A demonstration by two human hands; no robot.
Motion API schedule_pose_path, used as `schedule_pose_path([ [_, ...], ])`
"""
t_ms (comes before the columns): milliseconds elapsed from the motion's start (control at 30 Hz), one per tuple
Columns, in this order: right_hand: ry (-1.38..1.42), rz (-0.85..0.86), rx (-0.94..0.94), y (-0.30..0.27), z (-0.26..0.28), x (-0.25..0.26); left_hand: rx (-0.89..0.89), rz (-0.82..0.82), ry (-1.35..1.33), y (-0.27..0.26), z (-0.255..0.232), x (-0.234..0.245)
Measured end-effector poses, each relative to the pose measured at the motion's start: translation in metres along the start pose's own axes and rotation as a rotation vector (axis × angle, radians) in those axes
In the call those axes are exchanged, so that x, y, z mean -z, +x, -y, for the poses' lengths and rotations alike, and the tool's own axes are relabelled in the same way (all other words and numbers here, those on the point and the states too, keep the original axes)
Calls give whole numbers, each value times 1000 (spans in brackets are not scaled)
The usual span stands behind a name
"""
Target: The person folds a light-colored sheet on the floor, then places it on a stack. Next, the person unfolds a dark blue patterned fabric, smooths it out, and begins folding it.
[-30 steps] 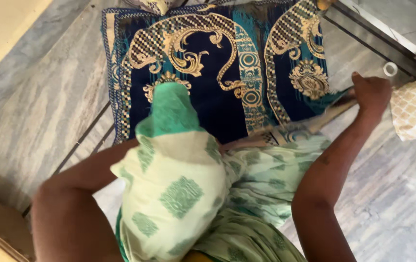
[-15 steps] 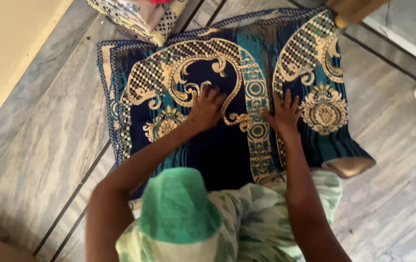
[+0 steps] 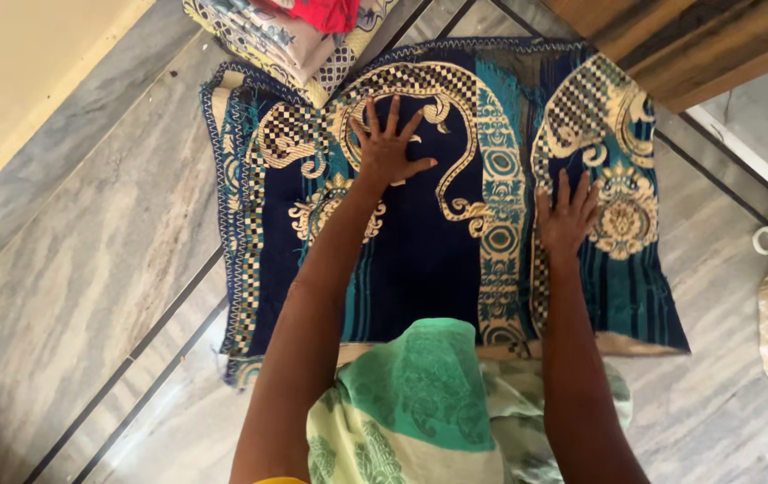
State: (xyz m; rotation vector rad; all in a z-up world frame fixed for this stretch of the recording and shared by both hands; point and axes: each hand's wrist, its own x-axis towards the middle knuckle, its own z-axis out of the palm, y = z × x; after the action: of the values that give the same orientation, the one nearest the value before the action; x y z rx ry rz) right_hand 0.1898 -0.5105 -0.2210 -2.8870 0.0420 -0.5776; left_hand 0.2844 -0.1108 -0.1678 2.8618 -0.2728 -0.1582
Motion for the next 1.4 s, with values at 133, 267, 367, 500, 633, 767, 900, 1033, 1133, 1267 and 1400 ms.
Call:
schedule_pose_path([
  [133,35,53,-5,18,-14,-8,-192,-169,-104,-43,19,-3],
  [267,182,155,30,30,-42,-2,-188,-142,-218,-130,28,-2],
  [367,479,360,-38,27,-50,21,-105,-102,-109,-190,38,3],
  [500,394,346,-135,-45,12,69,-36,-153,-13,-213,50,22],
  [633,221,815,-195,-88,75,112,22,-134,24,-190,62,36],
  [767,202,859,-277,-62,80,139,-5,-68,11,-176,75,36],
  [900,259,846,-288,-37,79,141,-40,-123,40,-166,85,42],
  [1033,232,876,-261,-51,57,138,-7,-131,-53,-180,61,43],
  [1133,300,755,-123,-64,27,143,-9,-76,-117,-213,26,46],
  [1267,288,654,-411,-73,-17,158,-310,53,-284,-263,-30,45],
  [1400,205,491,-478,-78,-40,170,-413,234,-245,-276,-56,51],
])
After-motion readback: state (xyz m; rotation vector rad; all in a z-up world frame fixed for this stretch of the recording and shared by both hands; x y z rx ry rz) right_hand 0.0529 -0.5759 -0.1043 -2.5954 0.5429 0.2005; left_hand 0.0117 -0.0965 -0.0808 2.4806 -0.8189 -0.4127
